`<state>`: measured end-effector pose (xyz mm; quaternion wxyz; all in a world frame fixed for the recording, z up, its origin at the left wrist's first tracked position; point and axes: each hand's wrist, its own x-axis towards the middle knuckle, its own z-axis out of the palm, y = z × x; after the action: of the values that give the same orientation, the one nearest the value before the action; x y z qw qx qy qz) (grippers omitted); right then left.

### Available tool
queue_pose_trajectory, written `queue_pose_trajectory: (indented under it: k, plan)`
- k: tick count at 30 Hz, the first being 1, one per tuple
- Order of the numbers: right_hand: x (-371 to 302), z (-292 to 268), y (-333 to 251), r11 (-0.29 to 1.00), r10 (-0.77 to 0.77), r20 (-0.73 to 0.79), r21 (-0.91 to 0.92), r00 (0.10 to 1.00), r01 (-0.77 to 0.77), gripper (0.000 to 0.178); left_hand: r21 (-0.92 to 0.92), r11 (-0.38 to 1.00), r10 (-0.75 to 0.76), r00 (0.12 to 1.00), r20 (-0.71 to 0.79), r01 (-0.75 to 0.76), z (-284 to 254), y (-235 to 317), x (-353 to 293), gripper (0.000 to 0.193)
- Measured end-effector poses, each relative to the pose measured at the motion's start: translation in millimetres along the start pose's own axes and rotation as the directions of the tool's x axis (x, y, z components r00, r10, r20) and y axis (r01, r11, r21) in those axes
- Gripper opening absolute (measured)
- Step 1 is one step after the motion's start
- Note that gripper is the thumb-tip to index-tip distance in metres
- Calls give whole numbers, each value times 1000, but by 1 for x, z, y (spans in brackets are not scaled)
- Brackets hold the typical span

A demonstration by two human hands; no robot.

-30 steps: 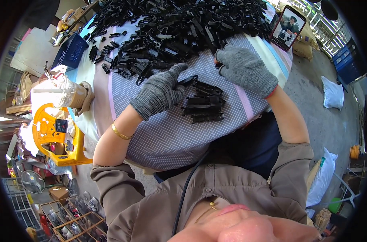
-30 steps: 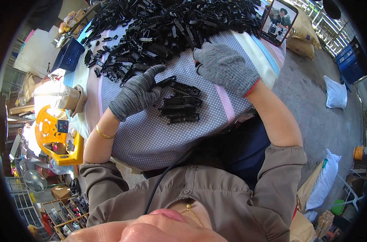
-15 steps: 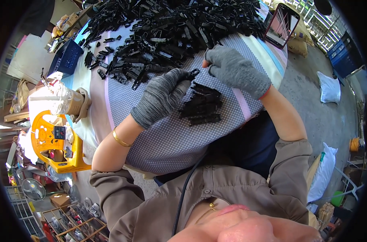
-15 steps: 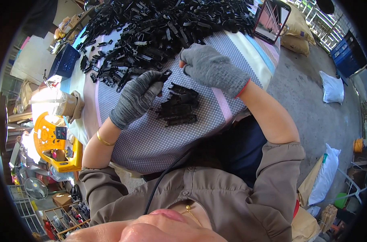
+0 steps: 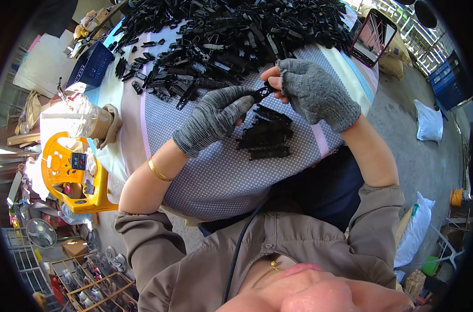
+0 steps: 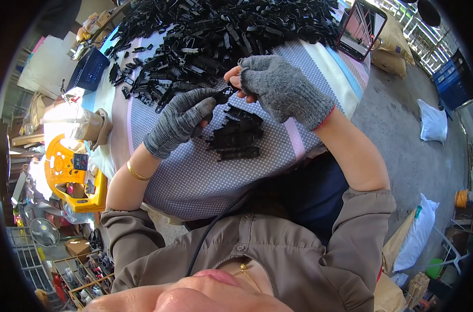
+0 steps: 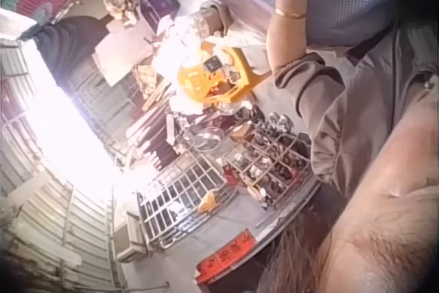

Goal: Assembling and inspecting small black plastic components at a production workbench.

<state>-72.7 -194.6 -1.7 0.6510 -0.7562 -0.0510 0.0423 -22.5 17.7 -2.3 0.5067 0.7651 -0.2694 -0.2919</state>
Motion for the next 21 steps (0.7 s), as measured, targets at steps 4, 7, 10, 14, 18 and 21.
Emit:
queue_pose_trajectory:
  k: [4,7,10,14,18,21]
  plan:
    - [-2,0,-1,1000,-13,14,17,1000,12,26,-13,1000,11,1000,4,-11,0,0,-1,29]
    - [-4,2,-1,998,14,16,58,1000,-15,25,-36,997,72,997,17,-71,0,-3,0,28]
    - [-8,10,4,990,-17,-44,141,999,23,22,85,995,52,999,4,-52,3,-6,2,26]
    - [-10,20,1,999,-20,-60,46,998,23,24,270,940,238,968,-78,-209,4,-13,-2,24]
    - [-11,17,-23,993,116,51,-31,992,-115,32,145,970,190,981,47,-195,0,-1,-3,26]
    - [-4,24,-16,992,41,-29,123,999,-37,40,221,933,281,958,50,-285,17,0,-3,26]
